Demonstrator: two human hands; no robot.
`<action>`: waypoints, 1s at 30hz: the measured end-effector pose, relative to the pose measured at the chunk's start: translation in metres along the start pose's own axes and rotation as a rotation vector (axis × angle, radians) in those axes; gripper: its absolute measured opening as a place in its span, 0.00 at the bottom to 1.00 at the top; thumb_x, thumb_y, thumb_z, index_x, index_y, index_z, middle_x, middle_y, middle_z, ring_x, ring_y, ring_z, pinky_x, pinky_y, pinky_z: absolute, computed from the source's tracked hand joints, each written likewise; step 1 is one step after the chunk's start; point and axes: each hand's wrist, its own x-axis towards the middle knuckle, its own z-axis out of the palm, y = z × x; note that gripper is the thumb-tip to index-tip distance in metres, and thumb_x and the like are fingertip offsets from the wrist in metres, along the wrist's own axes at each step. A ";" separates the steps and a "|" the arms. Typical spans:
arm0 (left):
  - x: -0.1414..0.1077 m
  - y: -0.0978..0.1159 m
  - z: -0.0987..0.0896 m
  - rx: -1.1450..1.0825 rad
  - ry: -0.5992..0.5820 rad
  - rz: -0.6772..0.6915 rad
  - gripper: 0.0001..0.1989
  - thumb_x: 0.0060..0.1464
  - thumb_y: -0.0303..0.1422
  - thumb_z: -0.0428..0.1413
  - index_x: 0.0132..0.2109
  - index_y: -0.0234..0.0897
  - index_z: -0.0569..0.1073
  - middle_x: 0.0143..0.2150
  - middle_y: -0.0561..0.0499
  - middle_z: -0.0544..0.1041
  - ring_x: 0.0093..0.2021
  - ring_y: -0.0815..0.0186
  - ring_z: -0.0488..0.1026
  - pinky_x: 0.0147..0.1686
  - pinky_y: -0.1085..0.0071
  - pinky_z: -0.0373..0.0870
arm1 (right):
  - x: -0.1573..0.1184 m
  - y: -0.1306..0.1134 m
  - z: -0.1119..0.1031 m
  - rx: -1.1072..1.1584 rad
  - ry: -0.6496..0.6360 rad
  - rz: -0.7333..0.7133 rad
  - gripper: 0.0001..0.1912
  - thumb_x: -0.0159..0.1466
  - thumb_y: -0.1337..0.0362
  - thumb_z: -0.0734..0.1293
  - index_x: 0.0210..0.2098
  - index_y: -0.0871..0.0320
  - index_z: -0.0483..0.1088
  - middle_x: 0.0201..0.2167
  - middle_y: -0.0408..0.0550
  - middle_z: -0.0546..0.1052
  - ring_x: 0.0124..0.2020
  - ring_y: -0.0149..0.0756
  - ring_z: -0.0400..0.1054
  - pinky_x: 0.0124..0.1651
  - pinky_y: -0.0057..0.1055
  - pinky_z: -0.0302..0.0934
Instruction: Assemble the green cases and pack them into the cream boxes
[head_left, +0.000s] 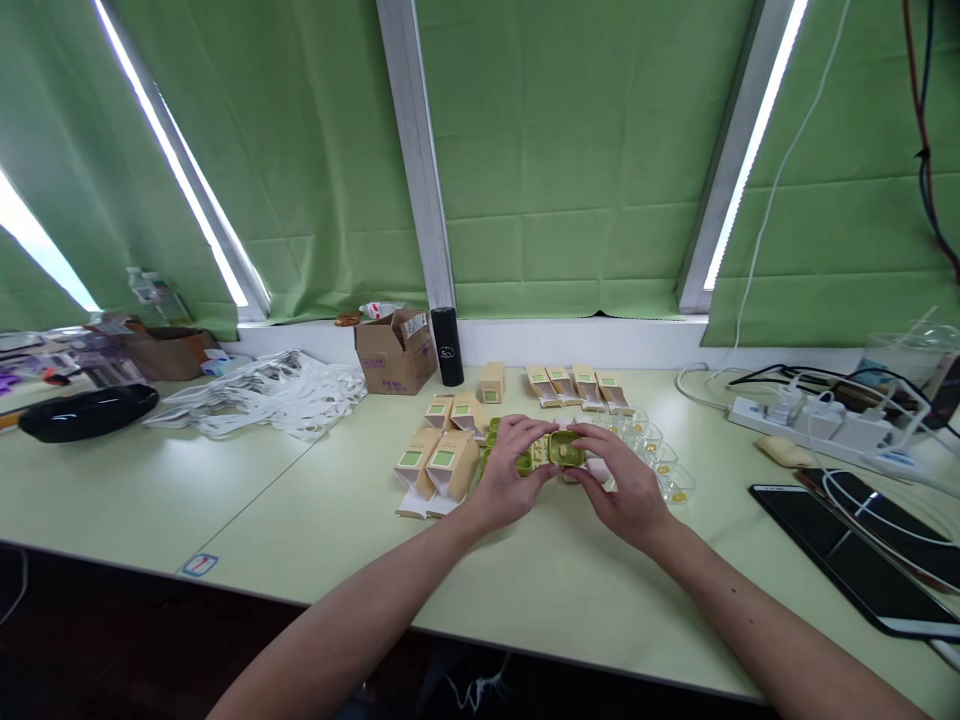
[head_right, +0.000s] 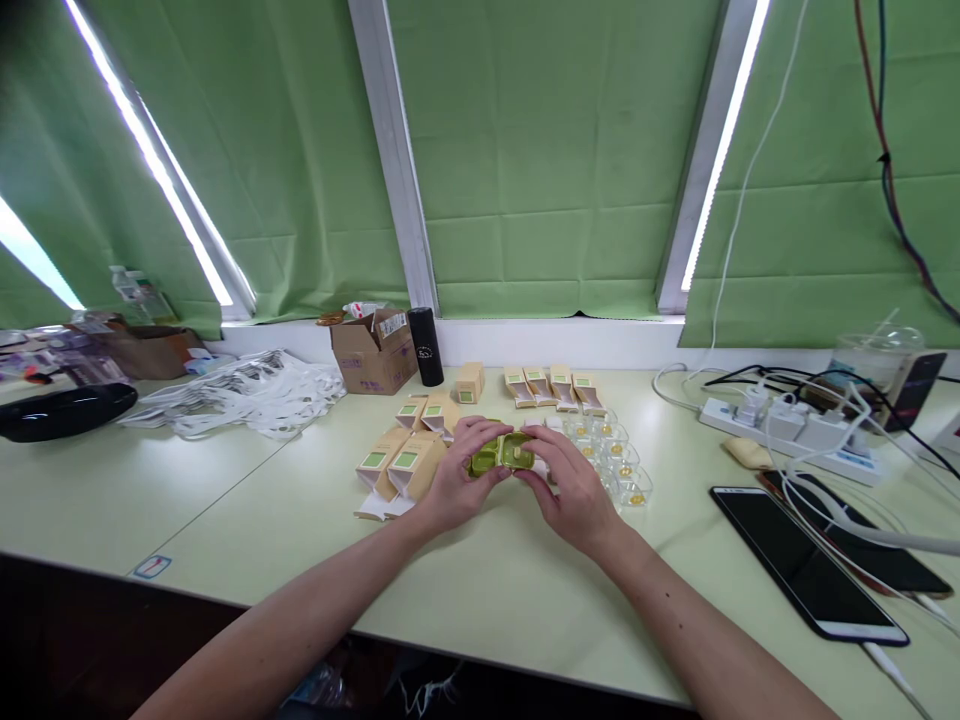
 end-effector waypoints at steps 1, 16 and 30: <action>0.000 0.000 0.000 -0.002 0.001 0.010 0.21 0.63 0.34 0.64 0.61 0.42 0.74 0.55 0.41 0.80 0.60 0.51 0.69 0.63 0.46 0.66 | 0.000 0.000 -0.001 -0.004 -0.011 -0.012 0.18 0.72 0.70 0.68 0.59 0.51 0.68 0.57 0.58 0.78 0.60 0.50 0.75 0.60 0.52 0.76; -0.002 0.002 -0.001 0.106 0.045 0.171 0.20 0.64 0.29 0.61 0.62 0.41 0.73 0.55 0.41 0.80 0.56 0.51 0.73 0.60 0.46 0.68 | 0.006 -0.007 -0.004 -0.020 -0.091 -0.084 0.21 0.71 0.75 0.65 0.61 0.54 0.70 0.58 0.63 0.74 0.58 0.53 0.73 0.56 0.53 0.75; -0.001 0.001 -0.001 0.107 0.043 0.179 0.21 0.65 0.29 0.60 0.63 0.40 0.72 0.56 0.40 0.80 0.56 0.52 0.72 0.59 0.47 0.68 | 0.005 -0.005 -0.003 -0.001 -0.034 -0.091 0.19 0.70 0.75 0.67 0.57 0.53 0.73 0.57 0.61 0.76 0.58 0.51 0.74 0.55 0.49 0.75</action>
